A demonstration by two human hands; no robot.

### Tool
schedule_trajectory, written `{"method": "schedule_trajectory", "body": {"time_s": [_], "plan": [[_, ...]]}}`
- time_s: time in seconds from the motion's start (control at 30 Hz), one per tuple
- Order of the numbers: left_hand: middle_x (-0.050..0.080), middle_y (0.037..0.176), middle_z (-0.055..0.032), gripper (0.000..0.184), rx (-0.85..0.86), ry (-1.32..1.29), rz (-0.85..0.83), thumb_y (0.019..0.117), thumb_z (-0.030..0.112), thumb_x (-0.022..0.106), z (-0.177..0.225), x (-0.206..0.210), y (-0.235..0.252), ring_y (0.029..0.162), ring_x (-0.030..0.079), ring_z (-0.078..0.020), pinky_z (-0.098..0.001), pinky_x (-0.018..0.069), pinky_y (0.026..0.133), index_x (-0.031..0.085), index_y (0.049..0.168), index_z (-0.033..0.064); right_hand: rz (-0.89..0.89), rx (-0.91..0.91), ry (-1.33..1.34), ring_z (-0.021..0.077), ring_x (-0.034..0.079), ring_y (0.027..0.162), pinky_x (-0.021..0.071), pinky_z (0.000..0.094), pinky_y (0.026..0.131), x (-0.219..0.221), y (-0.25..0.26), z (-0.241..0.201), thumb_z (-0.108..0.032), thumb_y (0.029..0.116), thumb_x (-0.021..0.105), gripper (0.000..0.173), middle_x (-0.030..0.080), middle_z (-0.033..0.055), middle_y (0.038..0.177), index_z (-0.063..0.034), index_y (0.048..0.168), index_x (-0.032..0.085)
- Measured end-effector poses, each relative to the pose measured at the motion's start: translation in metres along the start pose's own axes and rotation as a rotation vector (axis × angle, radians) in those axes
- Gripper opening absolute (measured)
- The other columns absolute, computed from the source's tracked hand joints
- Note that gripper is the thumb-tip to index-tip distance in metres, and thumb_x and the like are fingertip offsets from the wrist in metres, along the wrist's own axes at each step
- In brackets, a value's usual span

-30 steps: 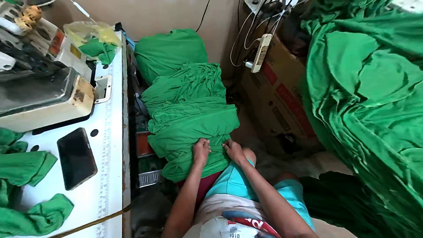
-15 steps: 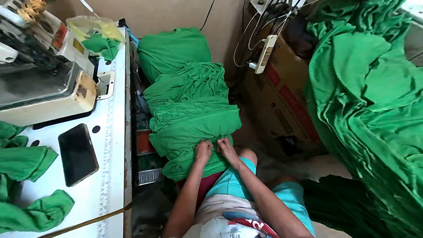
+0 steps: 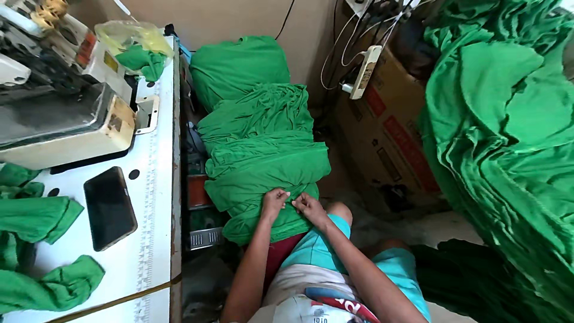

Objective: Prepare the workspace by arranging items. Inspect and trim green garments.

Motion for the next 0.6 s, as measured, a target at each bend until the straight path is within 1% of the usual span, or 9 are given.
{"method": "schedule_trajectory", "body": {"time_s": [0.13, 0.27, 0.37, 0.4, 0.43, 0.5, 0.53, 0.57, 0.6], "plan": [[0.067, 0.091, -0.0091, 0.023, 0.001, -0.035, 0.013, 0.1016, 0.018, 0.064, -0.002, 0.0, 0.0, 0.07, 0.062, -0.0092, -0.0269, 0.055, 0.069, 0.068, 0.107, -0.0039, 0.001, 0.0, -0.079, 0.0241, 0.066, 0.08, 0.055, 0.0451, 0.079, 0.002, 0.002, -0.005, -0.027, 0.1056, 0.056, 0.031, 0.067, 0.0139, 0.09, 0.0018, 0.114, 0.06], [0.067, 0.091, -0.0088, 0.022, 0.004, -0.045, 0.003, 0.1009, 0.017, 0.065, -0.004, 0.0, 0.0, 0.069, 0.061, -0.0087, -0.0262, 0.0543, 0.068, 0.068, 0.107, -0.0037, -0.008, 0.005, -0.122, 0.024, 0.067, 0.08, 0.0549, 0.0451, 0.081, 0.003, 0.002, -0.01, -0.027, 0.1072, 0.053, 0.03, 0.067, 0.0135, 0.09, 0.0013, 0.114, 0.061], [0.067, 0.089, -0.0084, 0.021, 0.039, -0.126, 0.019, 0.1012, 0.015, 0.064, -0.006, -0.002, 0.0, 0.068, 0.061, -0.0088, -0.0261, 0.0549, 0.067, 0.068, 0.106, -0.0047, 0.006, -0.006, -0.047, 0.02, 0.064, 0.075, 0.054, 0.0404, 0.075, 0.002, 0.001, -0.007, -0.024, 0.1068, 0.053, 0.027, 0.065, 0.0115, 0.086, 0.002, 0.112, 0.06], [0.066, 0.084, -0.0069, 0.02, 0.076, -0.218, 0.085, 0.1012, 0.013, 0.063, -0.007, -0.004, -0.002, 0.064, 0.06, -0.0078, -0.0252, 0.0548, 0.063, 0.067, 0.104, -0.0057, 0.024, -0.003, 0.025, 0.0173, 0.061, 0.072, 0.053, 0.0367, 0.071, 0.001, 0.0, -0.006, -0.023, 0.1065, 0.054, 0.027, 0.064, 0.0105, 0.086, 0.0029, 0.112, 0.059], [0.065, 0.08, -0.006, 0.018, 0.12, -0.324, 0.204, 0.1012, 0.011, 0.062, -0.008, -0.007, -0.007, 0.06, 0.06, -0.0073, -0.0249, 0.0551, 0.06, 0.066, 0.104, -0.007, 0.052, -0.003, 0.115, 0.0147, 0.059, 0.07, 0.0518, 0.0328, 0.067, -0.001, -0.002, -0.005, -0.022, 0.1061, 0.054, 0.027, 0.062, 0.0095, 0.086, 0.0039, 0.113, 0.058], [0.065, 0.079, -0.0074, 0.019, 0.198, -0.412, 0.579, 0.1023, 0.009, 0.059, -0.009, -0.02, -0.023, 0.061, 0.06, -0.008, -0.0259, 0.0555, 0.06, 0.064, 0.106, -0.0091, 0.136, -0.019, 0.307, 0.0102, 0.056, 0.065, 0.0493, 0.0267, 0.06, -0.008, -0.006, -0.003, -0.02, 0.1061, 0.054, 0.027, 0.061, 0.0067, 0.084, 0.005, 0.115, 0.057], [0.065, 0.085, -0.0108, 0.022, 0.199, -0.361, 0.765, 0.1034, 0.01, 0.058, -0.01, -0.029, -0.033, 0.067, 0.062, -0.0107, -0.0278, 0.0563, 0.064, 0.062, 0.11, -0.0096, 0.182, -0.032, 0.397, 0.0084, 0.055, 0.061, 0.0484, 0.0244, 0.058, -0.011, -0.007, -0.001, -0.019, 0.1068, 0.052, 0.025, 0.061, 0.0046, 0.081, 0.0042, 0.115, 0.056], [0.065, 0.098, -0.0176, 0.026, 0.179, -0.268, 0.893, 0.1043, 0.012, 0.057, -0.013, -0.039, -0.043, 0.08, 0.064, -0.0179, -0.0329, 0.0564, 0.075, 0.059, 0.119, -0.0105, 0.223, -0.045, 0.479, 0.0068, 0.055, 0.058, 0.0477, 0.0223, 0.055, -0.013, -0.008, 0.0, -0.019, 0.1074, 0.05, 0.023, 0.062, 0.0027, 0.078, 0.0029, 0.113, 0.055], [0.062, 0.114, -0.0252, 0.033, 0.168, -0.171, 0.966, 0.1039, 0.012, 0.057, -0.015, -0.047, -0.05, 0.098, 0.064, -0.0275, -0.0393, 0.0538, 0.089, 0.054, 0.127, -0.0115, 0.25, -0.057, 0.553, 0.0066, 0.054, 0.057, 0.0473, 0.0216, 0.054, -0.015, -0.008, 0.001, -0.018, 0.108, 0.048, 0.022, 0.062, 0.0022, 0.077, 0.0023, 0.113, 0.055]]}}
Point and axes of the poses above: each hand's wrist, its own y-axis towards the middle knuckle, its own x-axis out of the palm, z = x × y, the point moved 3 cm from there along y, towards the middle knuckle
